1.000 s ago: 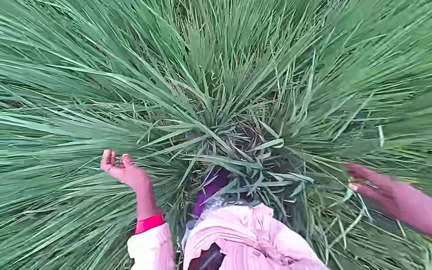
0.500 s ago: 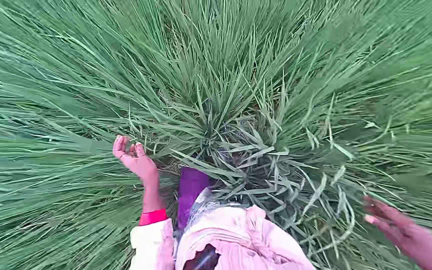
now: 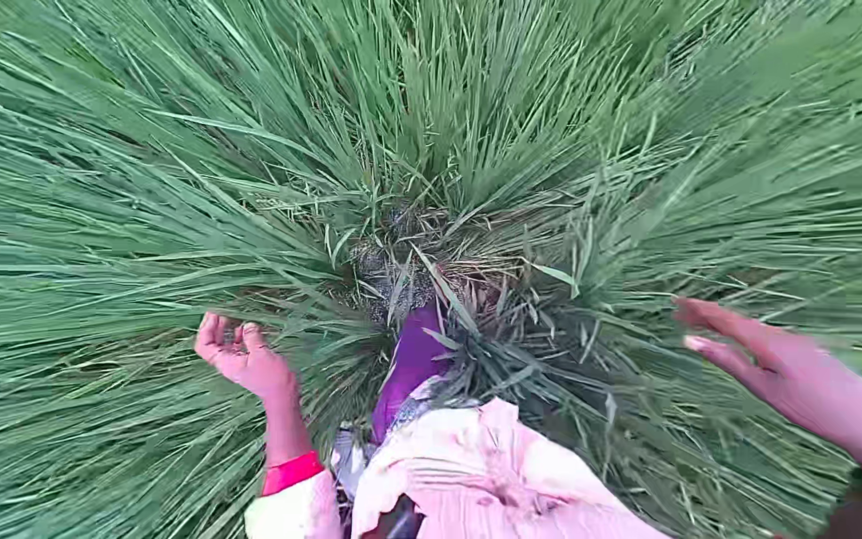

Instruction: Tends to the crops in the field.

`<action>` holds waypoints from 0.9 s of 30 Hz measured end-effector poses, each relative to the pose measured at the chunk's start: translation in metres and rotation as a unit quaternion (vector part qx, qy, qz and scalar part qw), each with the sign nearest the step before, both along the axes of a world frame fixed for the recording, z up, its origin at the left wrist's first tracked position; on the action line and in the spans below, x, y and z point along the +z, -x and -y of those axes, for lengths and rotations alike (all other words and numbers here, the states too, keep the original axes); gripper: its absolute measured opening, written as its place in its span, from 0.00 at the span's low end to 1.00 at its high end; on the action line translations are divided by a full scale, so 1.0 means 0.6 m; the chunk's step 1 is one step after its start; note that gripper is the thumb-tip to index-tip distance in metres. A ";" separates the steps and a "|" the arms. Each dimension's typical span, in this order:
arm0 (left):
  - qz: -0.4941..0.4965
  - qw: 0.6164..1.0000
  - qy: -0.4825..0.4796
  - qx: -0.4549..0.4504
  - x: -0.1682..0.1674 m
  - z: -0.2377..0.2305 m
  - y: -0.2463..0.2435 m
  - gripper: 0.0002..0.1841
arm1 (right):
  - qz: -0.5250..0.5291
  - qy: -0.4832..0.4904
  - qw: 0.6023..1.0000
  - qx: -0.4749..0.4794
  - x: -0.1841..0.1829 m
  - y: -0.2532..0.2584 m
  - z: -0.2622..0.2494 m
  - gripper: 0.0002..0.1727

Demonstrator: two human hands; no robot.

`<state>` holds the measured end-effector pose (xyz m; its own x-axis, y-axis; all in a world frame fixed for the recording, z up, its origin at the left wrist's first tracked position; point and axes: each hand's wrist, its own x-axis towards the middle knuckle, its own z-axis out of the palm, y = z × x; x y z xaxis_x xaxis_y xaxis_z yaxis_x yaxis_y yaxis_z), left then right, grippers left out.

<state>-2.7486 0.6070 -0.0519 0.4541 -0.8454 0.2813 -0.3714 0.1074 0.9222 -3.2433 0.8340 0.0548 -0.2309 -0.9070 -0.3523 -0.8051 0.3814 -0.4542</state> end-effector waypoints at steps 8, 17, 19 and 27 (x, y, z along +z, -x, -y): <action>0.002 0.999 0.020 -0.047 0.026 0.021 0.044 0.30 | 0.068 0.027 0.996 -0.044 -0.020 -0.060 -0.085 0.32; -0.013 0.993 -0.021 -0.115 -0.003 0.041 0.111 0.31 | 0.034 0.000 0.994 -0.105 -0.020 -0.061 -0.129 0.33; -0.020 0.993 -0.024 -0.115 -0.005 0.036 0.110 0.30 | 0.030 -0.004 0.994 -0.103 -0.019 -0.063 -0.132 0.32; 0.000 0.995 0.019 -0.099 0.038 0.031 0.103 0.29 | 0.044 0.011 0.990 -0.130 -0.018 -0.059 -0.151 0.31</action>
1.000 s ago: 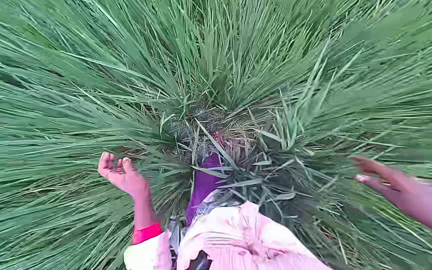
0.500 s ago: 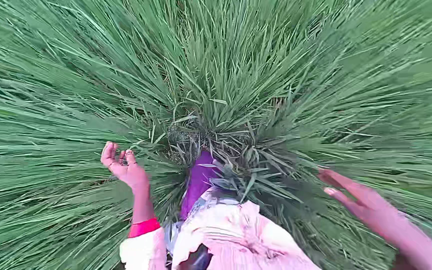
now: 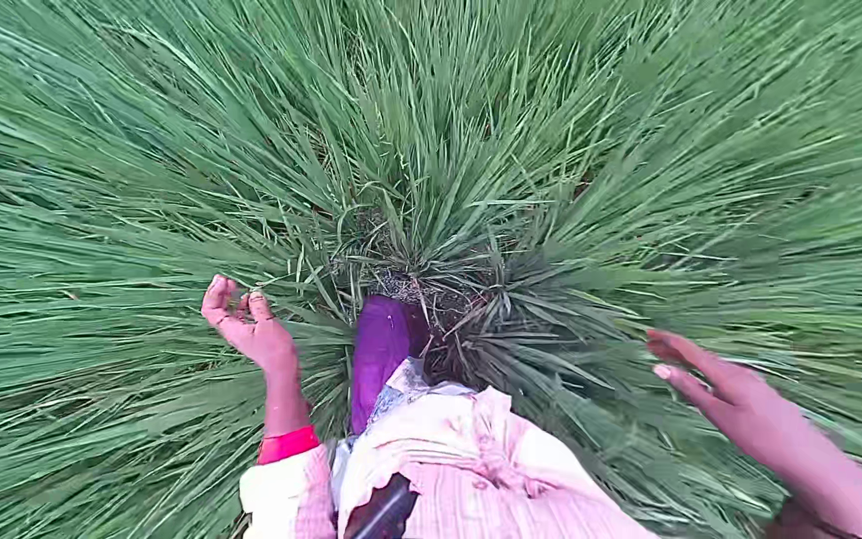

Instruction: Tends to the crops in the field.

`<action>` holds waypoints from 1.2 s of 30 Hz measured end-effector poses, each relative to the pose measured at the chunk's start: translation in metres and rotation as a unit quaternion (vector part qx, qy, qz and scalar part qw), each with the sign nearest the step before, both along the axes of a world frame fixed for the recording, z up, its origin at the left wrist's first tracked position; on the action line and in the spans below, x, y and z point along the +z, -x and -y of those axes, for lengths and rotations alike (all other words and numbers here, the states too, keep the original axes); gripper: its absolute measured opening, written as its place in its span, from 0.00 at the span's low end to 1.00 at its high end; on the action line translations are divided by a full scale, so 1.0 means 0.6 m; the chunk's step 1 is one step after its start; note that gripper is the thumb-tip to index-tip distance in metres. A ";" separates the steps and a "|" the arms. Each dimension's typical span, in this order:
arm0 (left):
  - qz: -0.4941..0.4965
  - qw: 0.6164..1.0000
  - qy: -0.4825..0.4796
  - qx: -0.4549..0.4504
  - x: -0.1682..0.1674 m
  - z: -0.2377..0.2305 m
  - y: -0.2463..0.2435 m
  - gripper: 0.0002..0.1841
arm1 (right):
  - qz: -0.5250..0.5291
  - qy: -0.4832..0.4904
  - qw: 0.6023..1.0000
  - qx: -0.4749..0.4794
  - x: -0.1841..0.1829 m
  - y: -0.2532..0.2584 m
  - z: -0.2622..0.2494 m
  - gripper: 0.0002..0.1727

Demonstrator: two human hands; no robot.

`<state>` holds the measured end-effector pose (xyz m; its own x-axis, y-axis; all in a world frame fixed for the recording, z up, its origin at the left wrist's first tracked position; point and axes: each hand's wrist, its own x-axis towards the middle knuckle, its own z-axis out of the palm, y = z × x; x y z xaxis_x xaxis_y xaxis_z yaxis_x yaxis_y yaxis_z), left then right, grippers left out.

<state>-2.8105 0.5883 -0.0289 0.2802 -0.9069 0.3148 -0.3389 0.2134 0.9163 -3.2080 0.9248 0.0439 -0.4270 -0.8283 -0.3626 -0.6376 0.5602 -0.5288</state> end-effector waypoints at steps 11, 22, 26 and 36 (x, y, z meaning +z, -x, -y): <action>0.022 0.999 0.016 0.025 0.016 0.009 -0.029 0.29 | 0.000 0.021 0.998 0.058 -0.002 0.014 0.098 0.30; 0.056 0.997 -0.003 0.048 0.023 -0.031 -0.073 0.29 | 0.003 0.007 0.992 0.129 -0.001 -0.016 0.164 0.27; 0.075 0.997 0.004 0.018 0.027 -0.015 -0.063 0.29 | 0.026 0.026 0.988 0.153 0.002 -0.033 0.181 0.28; 0.071 0.997 -0.035 -0.026 0.010 0.021 -0.016 0.29 | 0.020 0.027 0.992 0.120 -0.016 -0.036 0.166 0.28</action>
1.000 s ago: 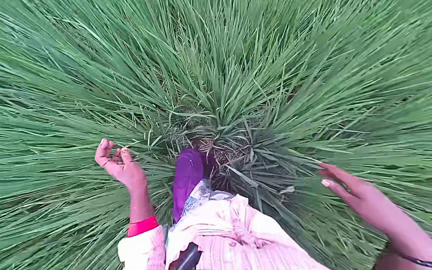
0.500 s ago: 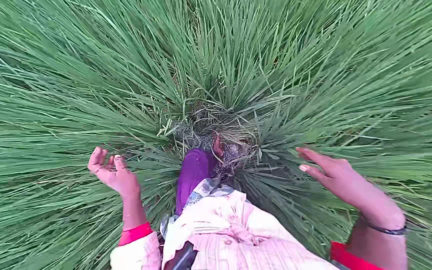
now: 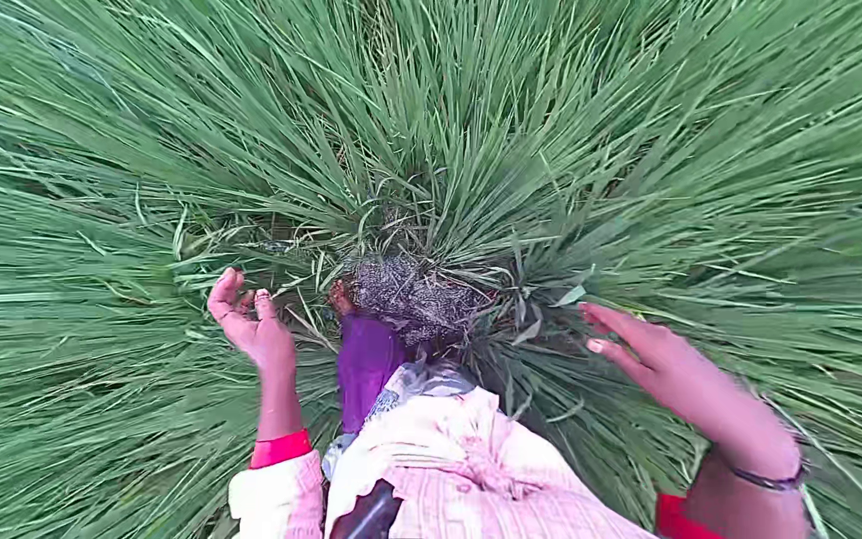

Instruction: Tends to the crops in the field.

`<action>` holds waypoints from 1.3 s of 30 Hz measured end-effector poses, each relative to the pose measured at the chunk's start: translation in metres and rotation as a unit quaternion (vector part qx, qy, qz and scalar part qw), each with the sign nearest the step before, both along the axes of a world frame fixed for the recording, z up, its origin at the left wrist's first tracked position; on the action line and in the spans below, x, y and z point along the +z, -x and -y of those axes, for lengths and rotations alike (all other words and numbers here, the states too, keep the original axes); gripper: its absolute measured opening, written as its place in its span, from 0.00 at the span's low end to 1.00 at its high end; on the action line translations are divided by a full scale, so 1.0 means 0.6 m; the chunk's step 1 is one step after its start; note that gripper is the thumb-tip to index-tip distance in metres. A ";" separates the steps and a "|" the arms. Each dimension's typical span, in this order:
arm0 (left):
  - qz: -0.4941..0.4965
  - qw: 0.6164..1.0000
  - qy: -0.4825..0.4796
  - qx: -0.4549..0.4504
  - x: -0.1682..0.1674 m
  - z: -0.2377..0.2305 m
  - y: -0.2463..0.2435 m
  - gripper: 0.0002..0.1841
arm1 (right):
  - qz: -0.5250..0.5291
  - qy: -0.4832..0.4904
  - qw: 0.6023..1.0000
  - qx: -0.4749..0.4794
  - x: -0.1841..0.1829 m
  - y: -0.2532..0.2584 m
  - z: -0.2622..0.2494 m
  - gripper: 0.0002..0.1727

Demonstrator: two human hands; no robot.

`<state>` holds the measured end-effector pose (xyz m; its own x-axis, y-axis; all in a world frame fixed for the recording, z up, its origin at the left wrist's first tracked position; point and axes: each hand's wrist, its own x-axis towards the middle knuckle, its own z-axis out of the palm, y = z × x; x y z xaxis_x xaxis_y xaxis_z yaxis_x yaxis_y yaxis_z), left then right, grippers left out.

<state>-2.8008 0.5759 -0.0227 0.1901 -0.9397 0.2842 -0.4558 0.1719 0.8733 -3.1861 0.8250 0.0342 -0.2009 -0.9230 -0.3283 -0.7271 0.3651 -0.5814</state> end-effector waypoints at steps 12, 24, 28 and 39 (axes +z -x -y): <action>-0.001 0.968 0.192 -0.161 -0.028 -0.065 0.014 0.20 | -0.119 0.192 0.970 0.087 0.053 -0.007 0.090 0.25; 0.319 0.602 -0.437 -0.587 -0.263 -0.010 0.205 0.21 | 0.013 -0.272 0.907 0.323 -0.145 -0.196 0.430 0.15; 0.446 0.449 -0.500 -0.591 -0.491 -0.003 0.155 0.25 | 0.098 -0.373 0.883 0.267 -0.424 -0.250 0.455 0.18; 0.427 0.502 -0.539 -0.525 -0.778 0.142 0.154 0.25 | 0.168 -0.296 0.940 0.003 -0.948 -0.264 0.464 0.21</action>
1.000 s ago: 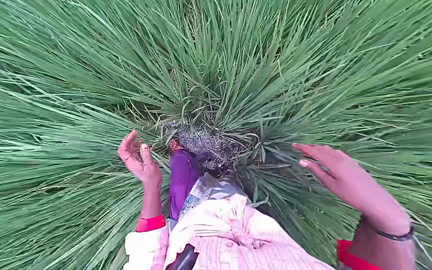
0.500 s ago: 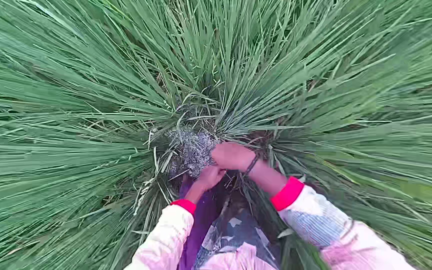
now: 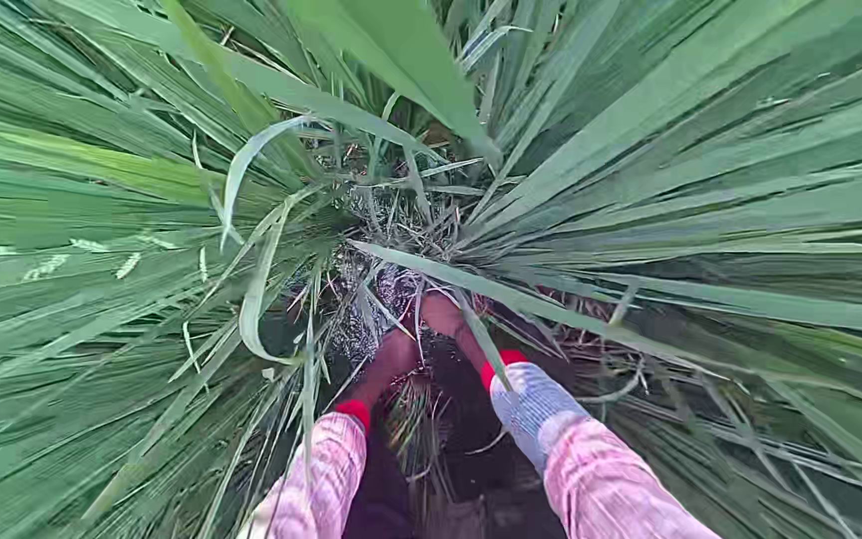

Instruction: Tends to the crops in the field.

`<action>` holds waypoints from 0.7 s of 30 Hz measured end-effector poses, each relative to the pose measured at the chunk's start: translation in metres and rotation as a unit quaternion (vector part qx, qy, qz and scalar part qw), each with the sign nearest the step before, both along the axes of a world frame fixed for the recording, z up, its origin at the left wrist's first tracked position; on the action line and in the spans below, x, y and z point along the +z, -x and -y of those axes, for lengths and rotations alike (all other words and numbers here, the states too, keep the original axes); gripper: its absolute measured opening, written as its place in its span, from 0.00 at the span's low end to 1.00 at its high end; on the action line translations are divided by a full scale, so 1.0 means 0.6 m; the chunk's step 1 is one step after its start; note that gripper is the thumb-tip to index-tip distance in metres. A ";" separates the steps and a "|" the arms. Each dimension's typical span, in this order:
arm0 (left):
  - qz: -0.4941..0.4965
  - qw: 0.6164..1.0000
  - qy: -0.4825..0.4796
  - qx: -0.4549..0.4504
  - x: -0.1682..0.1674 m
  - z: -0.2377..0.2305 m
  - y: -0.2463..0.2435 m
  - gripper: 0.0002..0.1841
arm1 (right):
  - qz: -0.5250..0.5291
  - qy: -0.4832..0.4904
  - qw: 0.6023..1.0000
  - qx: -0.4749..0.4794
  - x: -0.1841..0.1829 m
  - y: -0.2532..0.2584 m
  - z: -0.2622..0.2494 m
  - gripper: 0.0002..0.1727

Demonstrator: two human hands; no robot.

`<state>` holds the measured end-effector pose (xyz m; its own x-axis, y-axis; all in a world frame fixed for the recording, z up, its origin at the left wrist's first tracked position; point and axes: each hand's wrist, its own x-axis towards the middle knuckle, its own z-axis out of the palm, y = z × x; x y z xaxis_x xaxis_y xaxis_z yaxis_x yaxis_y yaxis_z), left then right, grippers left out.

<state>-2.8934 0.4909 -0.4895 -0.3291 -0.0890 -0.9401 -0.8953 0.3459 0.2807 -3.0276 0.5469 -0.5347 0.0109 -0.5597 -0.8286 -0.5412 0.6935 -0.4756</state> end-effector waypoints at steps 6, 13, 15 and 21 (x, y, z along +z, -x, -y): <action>-0.079 0.990 0.083 -0.076 -0.161 0.038 0.047 0.25 | -0.094 0.109 0.980 -0.139 -0.107 0.073 0.022 0.27; -0.139 0.933 0.128 -0.306 -0.228 0.107 0.156 0.30 | -0.207 0.012 0.974 0.087 -0.193 0.066 -0.104 0.36; -0.209 0.934 0.201 -0.208 -0.251 0.158 0.135 0.25 | -0.176 -0.009 0.983 0.051 -0.213 0.058 -0.121 0.42; -0.013 0.956 0.236 -0.174 -0.262 0.246 0.040 0.26 | -0.135 -0.072 0.987 0.037 -0.247 0.084 -0.132 0.45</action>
